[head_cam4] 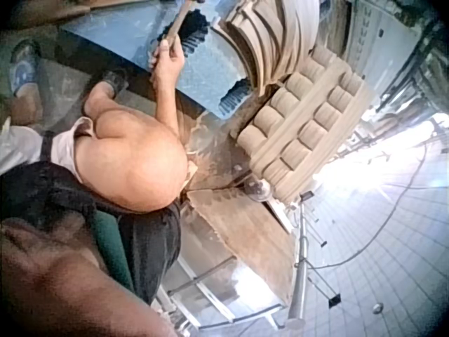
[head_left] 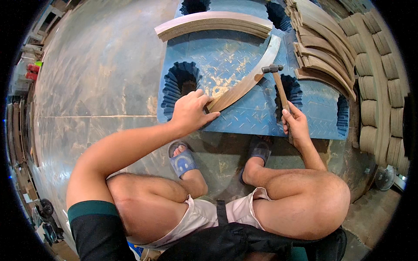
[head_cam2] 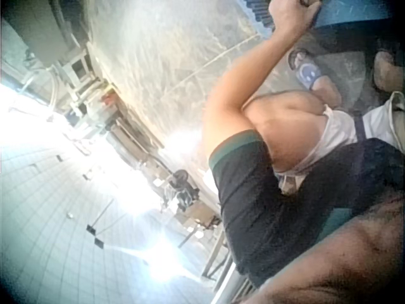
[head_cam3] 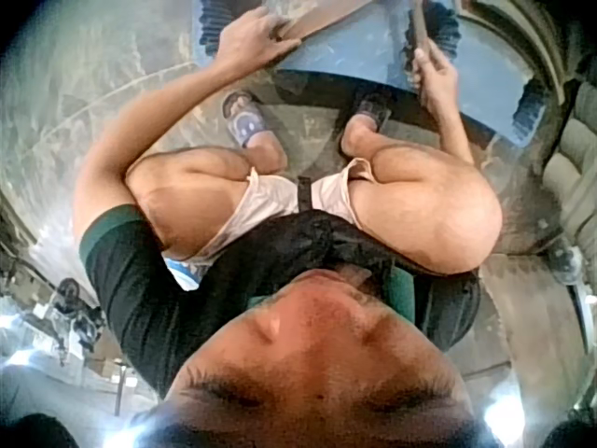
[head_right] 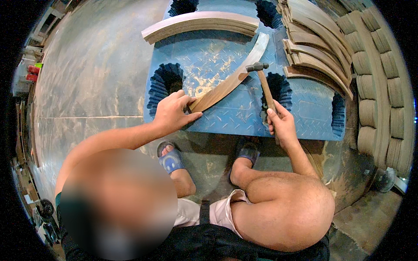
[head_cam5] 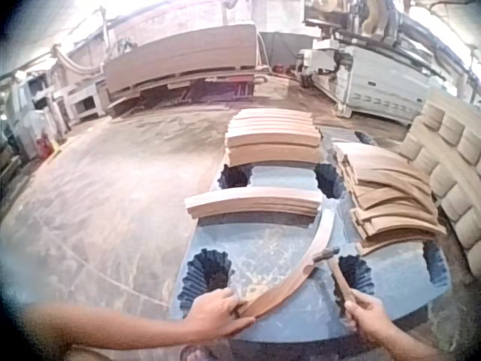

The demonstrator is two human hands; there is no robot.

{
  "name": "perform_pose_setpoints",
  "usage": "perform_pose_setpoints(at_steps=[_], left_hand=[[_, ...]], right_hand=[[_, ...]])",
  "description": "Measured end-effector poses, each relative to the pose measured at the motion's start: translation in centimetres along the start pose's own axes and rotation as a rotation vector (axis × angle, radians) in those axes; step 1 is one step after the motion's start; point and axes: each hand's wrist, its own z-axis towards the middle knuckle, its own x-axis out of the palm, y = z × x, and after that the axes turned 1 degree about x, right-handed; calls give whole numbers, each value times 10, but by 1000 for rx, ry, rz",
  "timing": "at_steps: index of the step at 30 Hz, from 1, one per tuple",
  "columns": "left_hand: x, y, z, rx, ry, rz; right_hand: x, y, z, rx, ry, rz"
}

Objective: The person uses a hammer to drive small nails into curved pieces of wood placed on a blue plastic pallet.

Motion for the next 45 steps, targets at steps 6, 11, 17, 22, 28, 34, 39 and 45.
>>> perform_pose_setpoints(at_steps=[6,11,17,22,28,34,39,45], left_hand=[[6,-2,8,-71,53,16],[7,-2,7,-105,60,-34],[12,-3,10,-112,70,-39],[12,4,3,-137,81,-15],[8,-7,3,-80,24,-52],[11,7,-5,-56,23,-81],[12,12,-6,-63,51,-90],[11,12,-3,-46,59,-93]], right_hand=[[-18,9,26,-8,29,-175],[-27,11,49,1,-16,-27],[25,-17,-21,139,311,-18],[46,-7,-52,-465,513,-293],[35,15,-51,-706,256,-810],[43,-3,-46,-945,80,-1085],[53,-8,-47,-905,53,-1071],[48,-1,-48,-829,193,-1043]])
